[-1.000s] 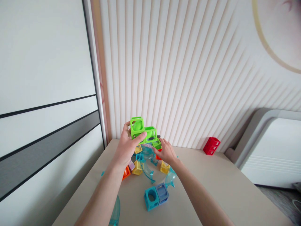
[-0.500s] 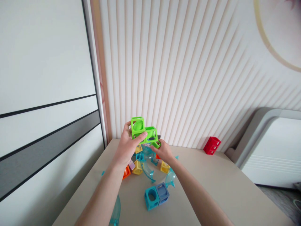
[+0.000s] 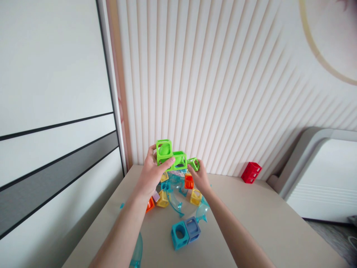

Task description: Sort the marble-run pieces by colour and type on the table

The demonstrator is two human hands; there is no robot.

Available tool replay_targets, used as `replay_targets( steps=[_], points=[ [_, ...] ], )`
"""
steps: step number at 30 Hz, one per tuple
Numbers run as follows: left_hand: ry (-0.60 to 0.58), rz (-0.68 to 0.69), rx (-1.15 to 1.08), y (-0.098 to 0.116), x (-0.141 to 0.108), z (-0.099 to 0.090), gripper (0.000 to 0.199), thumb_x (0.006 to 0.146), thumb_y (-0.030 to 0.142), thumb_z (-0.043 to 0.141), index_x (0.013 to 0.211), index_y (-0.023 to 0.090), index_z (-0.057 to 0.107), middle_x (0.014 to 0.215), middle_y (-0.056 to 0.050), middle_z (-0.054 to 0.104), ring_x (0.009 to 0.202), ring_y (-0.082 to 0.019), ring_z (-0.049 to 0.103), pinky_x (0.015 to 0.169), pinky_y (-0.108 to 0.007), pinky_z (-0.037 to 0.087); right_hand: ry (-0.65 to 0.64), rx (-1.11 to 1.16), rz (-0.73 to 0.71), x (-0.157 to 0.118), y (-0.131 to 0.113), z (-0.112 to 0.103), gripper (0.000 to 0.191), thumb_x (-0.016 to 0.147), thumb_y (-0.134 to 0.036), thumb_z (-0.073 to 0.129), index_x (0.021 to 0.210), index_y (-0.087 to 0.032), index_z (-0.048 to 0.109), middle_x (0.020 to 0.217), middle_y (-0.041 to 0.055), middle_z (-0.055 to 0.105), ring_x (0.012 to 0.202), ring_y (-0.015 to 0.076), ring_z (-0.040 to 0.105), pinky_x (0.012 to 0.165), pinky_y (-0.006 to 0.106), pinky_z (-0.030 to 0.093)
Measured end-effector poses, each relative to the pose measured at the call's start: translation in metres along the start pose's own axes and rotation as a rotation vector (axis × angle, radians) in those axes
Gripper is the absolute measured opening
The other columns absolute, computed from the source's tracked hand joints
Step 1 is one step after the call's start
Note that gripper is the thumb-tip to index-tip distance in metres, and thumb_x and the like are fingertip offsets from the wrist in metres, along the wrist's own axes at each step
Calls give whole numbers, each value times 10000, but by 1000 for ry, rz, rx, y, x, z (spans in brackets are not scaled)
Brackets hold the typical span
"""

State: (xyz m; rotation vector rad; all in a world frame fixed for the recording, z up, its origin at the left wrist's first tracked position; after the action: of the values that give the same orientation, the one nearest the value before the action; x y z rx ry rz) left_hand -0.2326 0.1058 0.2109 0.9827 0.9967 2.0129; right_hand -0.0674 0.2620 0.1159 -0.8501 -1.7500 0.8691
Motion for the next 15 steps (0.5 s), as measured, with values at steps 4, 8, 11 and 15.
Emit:
replay_targets(
  steps=[4,8,11,15],
  points=[
    [-38,-53,22,-12,0,4,641,709,313,871,1242,279,517,1009,7,711,892,-186,717,821,-329,579,123,149,-23,-6,-8,-18,419,904,-545,573,1157,-220,495,1088,98,679,965,234,669,788,352,550],
    [-89,-123,94,-30,0,11,617,735,316,852,1249,262,515,1044,-5,703,931,-180,698,829,-301,561,154,368,46,-18,-11,-26,441,871,-534,661,1177,-252,516,885,-10,636,666,137,591,585,259,482],
    [-122,-184,156,-43,-3,18,647,741,330,845,1285,253,503,1065,-22,700,963,-201,692,841,-317,557,113,621,142,-21,-10,-24,465,798,-487,770,1160,-286,560,749,-77,563,532,87,484,522,227,431],
    [-192,-236,217,-57,-7,28,684,758,320,834,1339,256,479,1148,-41,701,1033,-215,683,888,-326,540,92,683,118,-17,-23,-33,411,774,-402,815,1106,-284,603,867,-54,613,650,94,569,671,261,523]
  ],
)
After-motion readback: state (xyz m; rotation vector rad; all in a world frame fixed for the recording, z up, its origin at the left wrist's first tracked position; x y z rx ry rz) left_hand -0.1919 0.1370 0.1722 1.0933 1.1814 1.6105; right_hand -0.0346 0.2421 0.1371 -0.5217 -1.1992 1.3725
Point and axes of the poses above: each hand's wrist, its own x-axis towards the middle knuckle, its own z-axis out of the palm, y = z × x, the point moved 8 cm from there along x, towards the middle knuckle
